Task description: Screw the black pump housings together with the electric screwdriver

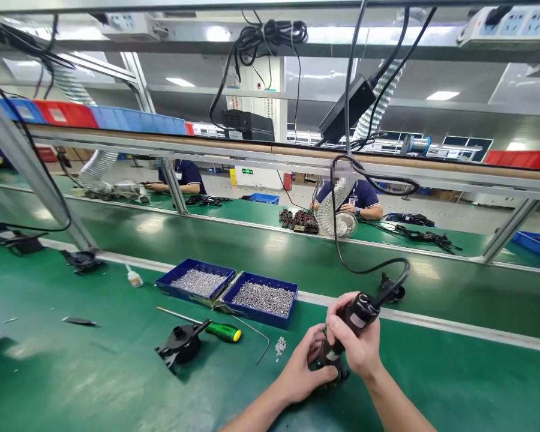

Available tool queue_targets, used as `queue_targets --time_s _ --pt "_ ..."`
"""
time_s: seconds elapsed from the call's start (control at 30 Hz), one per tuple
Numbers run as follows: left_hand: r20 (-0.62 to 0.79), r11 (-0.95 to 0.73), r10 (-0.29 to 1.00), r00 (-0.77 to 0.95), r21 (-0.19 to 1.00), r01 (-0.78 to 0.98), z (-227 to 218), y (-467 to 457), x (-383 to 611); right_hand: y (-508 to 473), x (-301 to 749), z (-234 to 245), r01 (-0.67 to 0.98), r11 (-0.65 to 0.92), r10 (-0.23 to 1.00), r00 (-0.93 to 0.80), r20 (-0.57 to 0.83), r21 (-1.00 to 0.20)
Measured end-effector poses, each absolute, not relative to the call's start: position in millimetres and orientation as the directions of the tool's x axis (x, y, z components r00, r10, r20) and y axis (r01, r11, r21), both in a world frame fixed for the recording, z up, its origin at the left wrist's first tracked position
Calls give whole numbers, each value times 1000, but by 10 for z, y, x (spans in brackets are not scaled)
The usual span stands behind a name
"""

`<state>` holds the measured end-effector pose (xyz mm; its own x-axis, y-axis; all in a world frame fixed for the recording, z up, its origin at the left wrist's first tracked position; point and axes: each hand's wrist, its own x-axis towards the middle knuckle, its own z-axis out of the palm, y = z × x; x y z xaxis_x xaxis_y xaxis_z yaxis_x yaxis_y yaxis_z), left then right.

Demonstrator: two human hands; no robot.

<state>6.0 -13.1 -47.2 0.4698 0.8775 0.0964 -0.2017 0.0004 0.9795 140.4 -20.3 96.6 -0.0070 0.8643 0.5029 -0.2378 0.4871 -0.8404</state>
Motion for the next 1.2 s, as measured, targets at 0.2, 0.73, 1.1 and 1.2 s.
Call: queue_targets --time_s 0.2,0.73,1.1,1.2 --pt "170 -22 864 474 953 -301 -441 -192 140 -132 1330 864 -192 416 900 -51 433 -889" --pt "195 -106 879 436 970 -219 -293 -200 115 -163 1303 600 -13 416 909 26 416 -909" --pt "104 -48 905 412 988 -145 -457 -166 59 -127 1384 1081 -187 447 893 154 423 -875" --pt "93 -53 910 403 993 -108 -524 -137 25 -73 1561 1144 -149 510 848 250 467 -847"
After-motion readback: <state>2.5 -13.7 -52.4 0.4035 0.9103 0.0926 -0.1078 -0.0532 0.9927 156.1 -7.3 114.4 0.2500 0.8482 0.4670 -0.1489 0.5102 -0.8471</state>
